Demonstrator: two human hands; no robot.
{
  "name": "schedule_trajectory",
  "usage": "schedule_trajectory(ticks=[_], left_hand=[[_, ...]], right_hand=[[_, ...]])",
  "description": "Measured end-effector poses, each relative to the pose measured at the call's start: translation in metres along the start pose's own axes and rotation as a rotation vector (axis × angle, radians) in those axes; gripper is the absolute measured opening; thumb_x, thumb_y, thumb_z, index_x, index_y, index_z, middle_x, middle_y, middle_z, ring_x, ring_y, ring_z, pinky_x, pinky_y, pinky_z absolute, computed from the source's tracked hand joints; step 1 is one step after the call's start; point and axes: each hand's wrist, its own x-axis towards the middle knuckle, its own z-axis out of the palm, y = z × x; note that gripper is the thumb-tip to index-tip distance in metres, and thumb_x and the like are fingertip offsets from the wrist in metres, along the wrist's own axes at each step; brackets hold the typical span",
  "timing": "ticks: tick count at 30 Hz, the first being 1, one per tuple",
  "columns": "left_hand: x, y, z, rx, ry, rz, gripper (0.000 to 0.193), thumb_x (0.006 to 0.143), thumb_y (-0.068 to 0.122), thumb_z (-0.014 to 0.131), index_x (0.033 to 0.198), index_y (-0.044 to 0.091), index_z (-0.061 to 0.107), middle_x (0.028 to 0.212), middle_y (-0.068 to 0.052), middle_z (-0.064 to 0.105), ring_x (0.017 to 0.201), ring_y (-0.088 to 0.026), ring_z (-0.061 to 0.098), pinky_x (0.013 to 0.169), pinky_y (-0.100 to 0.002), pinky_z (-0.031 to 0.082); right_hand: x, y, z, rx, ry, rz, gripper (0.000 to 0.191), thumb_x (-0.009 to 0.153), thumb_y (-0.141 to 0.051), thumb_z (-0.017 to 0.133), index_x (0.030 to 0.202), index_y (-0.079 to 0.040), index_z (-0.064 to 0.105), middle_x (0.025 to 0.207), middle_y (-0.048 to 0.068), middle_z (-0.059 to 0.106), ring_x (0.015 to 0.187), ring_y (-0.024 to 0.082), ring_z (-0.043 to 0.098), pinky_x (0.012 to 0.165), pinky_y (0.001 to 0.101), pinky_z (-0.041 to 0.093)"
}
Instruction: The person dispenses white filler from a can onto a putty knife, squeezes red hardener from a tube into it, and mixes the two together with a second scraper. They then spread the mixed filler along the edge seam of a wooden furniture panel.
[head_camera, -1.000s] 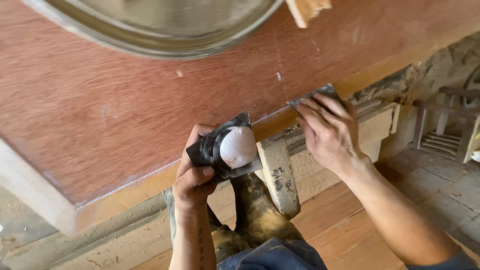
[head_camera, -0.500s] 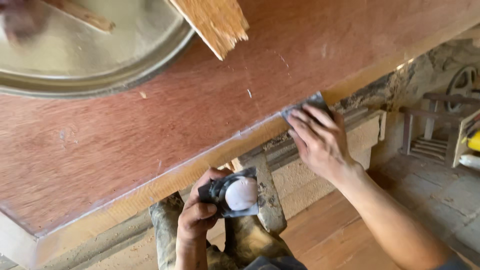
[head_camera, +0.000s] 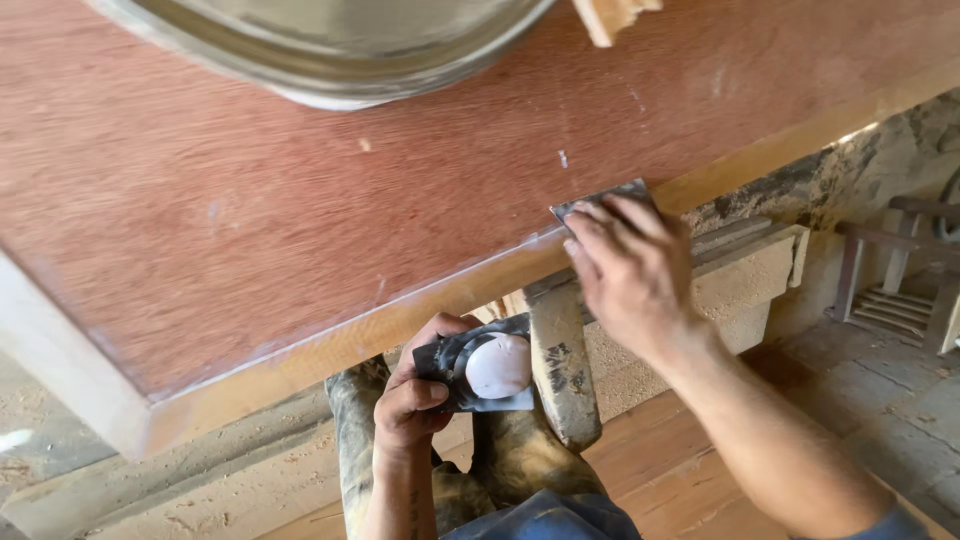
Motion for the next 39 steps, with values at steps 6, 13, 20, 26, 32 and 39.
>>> schedule_trajectory(ticks=[6, 13, 20, 26, 32, 39], left_hand=[[-0.011, 0.019, -0.007, -0.061, 0.015, 0.022, 0.064, 0.066, 0.025, 0.066, 0.118, -0.011, 0.056, 0.115, -0.023, 0.065, 0.105, -0.030, 0.064, 0.095, -0.037, 0.051], [-0.021, 0.041, -0.014, -0.085, 0.002, 0.050, 0.065, 0.064, 0.023, 0.065, 0.118, -0.010, 0.055, 0.113, -0.024, 0.067, 0.102, -0.030, 0.065, 0.091, -0.036, 0.052], [-0.010, 0.053, -0.012, -0.078, -0.018, 0.053, 0.060, 0.065, 0.024, 0.066, 0.115, -0.009, 0.054, 0.110, -0.023, 0.064, 0.095, -0.028, 0.062, 0.079, -0.035, 0.051], [0.023, 0.031, 0.010, -0.076, -0.033, -0.015, 0.059, 0.066, 0.023, 0.066, 0.112, -0.011, 0.054, 0.097, -0.027, 0.059, 0.059, -0.019, 0.055, 0.046, -0.029, 0.043], [0.066, -0.023, 0.040, -0.202, -0.032, 0.111, 0.052, 0.068, 0.019, 0.066, 0.109, -0.010, 0.053, 0.092, -0.027, 0.059, 0.045, -0.015, 0.055, 0.034, -0.027, 0.041], [0.095, -0.077, 0.064, -0.111, 0.095, 0.343, 0.058, 0.068, 0.021, 0.067, 0.114, -0.009, 0.052, 0.107, -0.028, 0.062, 0.099, -0.034, 0.065, 0.089, -0.042, 0.054]], right_hand=[[-0.011, -0.041, 0.009, 0.006, 0.036, -0.083, 0.015, 0.094, -0.012, 0.075, 0.108, -0.004, 0.076, 0.107, 0.011, 0.078, 0.098, 0.024, 0.071, 0.087, 0.0419, 0.056], [-0.004, -0.047, 0.010, -0.065, 0.025, -0.077, 0.018, 0.091, -0.009, 0.071, 0.106, -0.002, 0.076, 0.105, 0.012, 0.078, 0.094, 0.023, 0.071, 0.085, 0.0448, 0.053], [-0.017, -0.022, 0.006, -0.074, -0.022, -0.100, 0.018, 0.094, -0.005, 0.069, 0.110, -0.001, 0.076, 0.108, 0.013, 0.078, 0.098, 0.024, 0.071, 0.090, 0.0425, 0.054], [-0.026, 0.053, 0.000, -0.086, 0.082, -0.033, 0.018, 0.099, -0.005, 0.070, 0.116, -0.001, 0.075, 0.116, 0.014, 0.076, 0.104, 0.025, 0.068, 0.092, 0.0431, 0.052], [-0.042, 0.097, 0.006, -0.118, 0.125, -0.045, 0.027, 0.091, -0.004, 0.072, 0.118, -0.007, 0.075, 0.120, 0.010, 0.077, 0.117, 0.028, 0.063, 0.102, 0.0500, 0.043], [-0.046, 0.135, 0.004, -0.044, 0.181, -0.088, 0.031, 0.090, -0.014, 0.078, 0.120, -0.007, 0.076, 0.122, 0.009, 0.076, 0.125, 0.028, 0.061, 0.107, 0.0529, 0.036]])
